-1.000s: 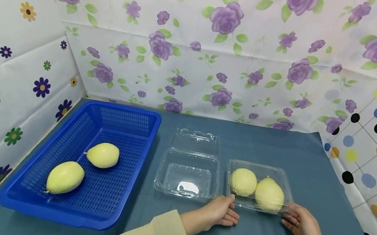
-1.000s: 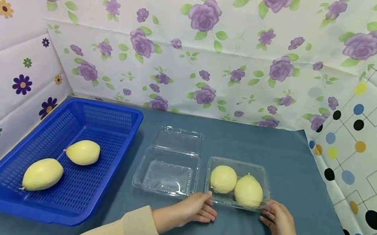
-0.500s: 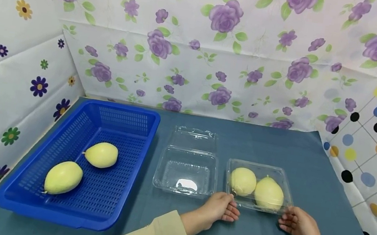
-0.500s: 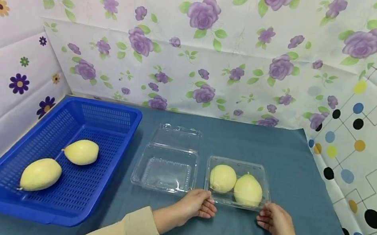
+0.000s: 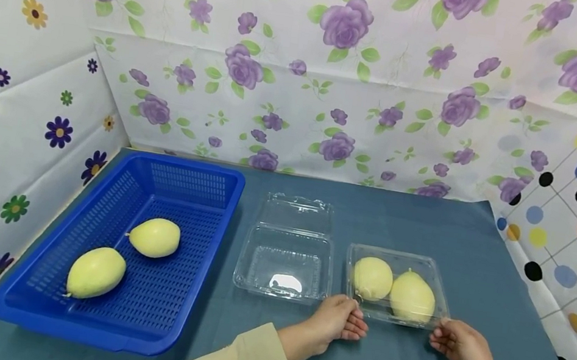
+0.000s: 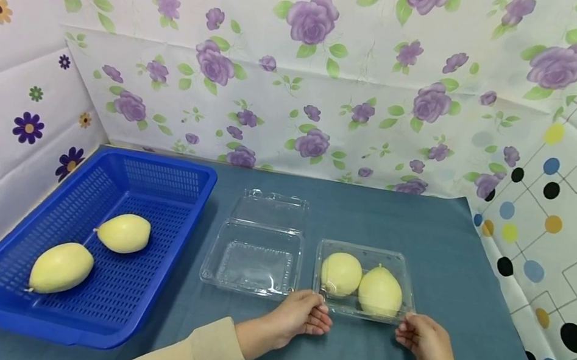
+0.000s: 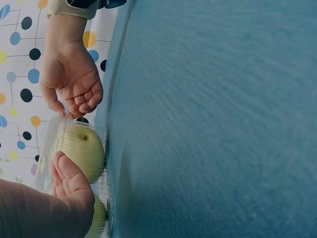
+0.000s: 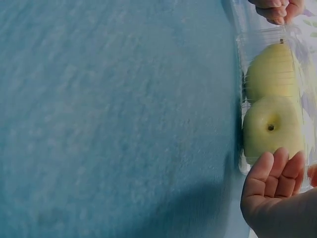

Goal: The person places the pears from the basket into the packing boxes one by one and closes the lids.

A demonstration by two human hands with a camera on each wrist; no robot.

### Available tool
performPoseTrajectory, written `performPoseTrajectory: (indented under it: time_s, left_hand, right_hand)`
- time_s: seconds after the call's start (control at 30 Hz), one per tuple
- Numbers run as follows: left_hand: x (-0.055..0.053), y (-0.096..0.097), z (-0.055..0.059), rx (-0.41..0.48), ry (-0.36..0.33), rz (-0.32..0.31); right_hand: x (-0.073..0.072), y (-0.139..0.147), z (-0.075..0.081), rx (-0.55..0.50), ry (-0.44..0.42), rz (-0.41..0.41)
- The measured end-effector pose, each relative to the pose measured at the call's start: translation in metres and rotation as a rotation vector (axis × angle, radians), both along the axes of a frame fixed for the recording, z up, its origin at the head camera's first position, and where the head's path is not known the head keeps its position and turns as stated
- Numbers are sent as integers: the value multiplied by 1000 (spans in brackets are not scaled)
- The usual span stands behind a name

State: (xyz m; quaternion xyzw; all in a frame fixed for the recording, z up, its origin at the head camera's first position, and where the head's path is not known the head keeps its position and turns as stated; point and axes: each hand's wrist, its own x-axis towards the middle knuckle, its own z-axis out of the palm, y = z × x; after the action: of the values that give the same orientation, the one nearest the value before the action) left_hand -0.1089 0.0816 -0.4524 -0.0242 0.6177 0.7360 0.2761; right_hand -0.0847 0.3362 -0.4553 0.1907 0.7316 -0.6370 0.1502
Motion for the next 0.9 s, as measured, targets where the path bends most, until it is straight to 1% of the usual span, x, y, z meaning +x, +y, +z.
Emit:
performPoseTrajectory:
  time_s: [0.13,0.3,0.53,0.7,0.83,0.9]
  left_hand:
    - [-2,1,1,6,8,29]
    - [-4,3,1,7,7,43]
    - [-7,2,0,-10,11,13]
    - [-8,1,2,-41,11,-5]
    - [-9,1,3,-65,1,-22]
    - [-9,0,4,-75,-6,-32]
  right_hand:
    - [-2,-2,2,16,18,-6]
    - [-5,-4,3,28,0,-14]
    - [-5,-2,1,32,-2,-4]
    - [-4,-2,0,45,-8,-1]
    - [-5,-4,1,82,-2,-29]
    - [-6,-6,3,131,0,-52]
